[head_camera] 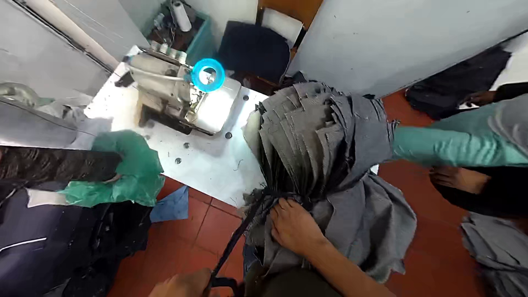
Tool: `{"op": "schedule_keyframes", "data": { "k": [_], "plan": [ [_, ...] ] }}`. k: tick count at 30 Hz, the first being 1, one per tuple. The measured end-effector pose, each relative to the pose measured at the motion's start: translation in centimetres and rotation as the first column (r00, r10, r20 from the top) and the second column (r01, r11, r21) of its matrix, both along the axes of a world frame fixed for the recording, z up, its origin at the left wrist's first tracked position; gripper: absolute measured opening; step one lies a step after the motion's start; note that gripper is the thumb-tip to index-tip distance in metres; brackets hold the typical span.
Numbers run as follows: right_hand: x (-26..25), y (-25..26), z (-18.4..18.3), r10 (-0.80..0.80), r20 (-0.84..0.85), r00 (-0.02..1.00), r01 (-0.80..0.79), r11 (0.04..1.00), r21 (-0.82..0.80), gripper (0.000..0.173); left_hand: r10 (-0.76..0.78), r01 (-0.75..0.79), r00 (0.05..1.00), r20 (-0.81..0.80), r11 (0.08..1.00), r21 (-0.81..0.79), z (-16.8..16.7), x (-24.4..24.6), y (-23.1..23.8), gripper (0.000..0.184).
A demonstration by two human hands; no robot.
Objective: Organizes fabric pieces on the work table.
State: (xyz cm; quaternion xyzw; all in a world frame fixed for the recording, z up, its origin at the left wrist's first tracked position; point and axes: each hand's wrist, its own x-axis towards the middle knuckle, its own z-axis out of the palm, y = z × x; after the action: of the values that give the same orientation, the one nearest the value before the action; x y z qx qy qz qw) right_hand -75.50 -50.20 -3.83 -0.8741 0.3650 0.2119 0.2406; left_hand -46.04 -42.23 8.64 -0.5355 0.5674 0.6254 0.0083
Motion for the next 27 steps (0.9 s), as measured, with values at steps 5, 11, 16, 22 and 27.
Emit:
{"op": "schedule_keyframes", "data": {
  "k": [5,11,16,22,27],
  "plan": [
    [0.8,-0.9,-1.1,-0.009,0.150,0.989,-0.013,0.989,0.148,0.044,0.019,0.000,0.811,0.584,0.999,-0.032,-10.1,2.9,0.6,0.047],
    [0.5,-0.9,3.8,-0.101,0.603,0.792,0.059,0.994,0.090,0.034,0.268,-0.148,0.949,0.165,0.843,-0.517,-14.9,-2.0,-4.7,0.035],
    [-14.9,-7.3,5.3,-0.513,0.669,0.538,0.731,0.679,-0.067,0.039,0.156,-0.165,0.985,-0.073,0.736,-0.656,-19.3,-12.3,-10.2,0.026],
    [-27.5,-7.2,-6.8,-0.955,0.254,0.151,0.924,0.227,0.308,0.059,-0.017,0.002,1.000,-0.006,0.435,-0.900,-19.7,-11.6,-11.0,0.021],
    [-27.8,-6.0,-8.4,-0.966,0.158,0.205,0.933,0.242,0.265,0.070,-0.442,0.320,0.891,-0.099,0.768,-0.555,-15.4,-10.4,-14.3,0.041]
  ]
}}
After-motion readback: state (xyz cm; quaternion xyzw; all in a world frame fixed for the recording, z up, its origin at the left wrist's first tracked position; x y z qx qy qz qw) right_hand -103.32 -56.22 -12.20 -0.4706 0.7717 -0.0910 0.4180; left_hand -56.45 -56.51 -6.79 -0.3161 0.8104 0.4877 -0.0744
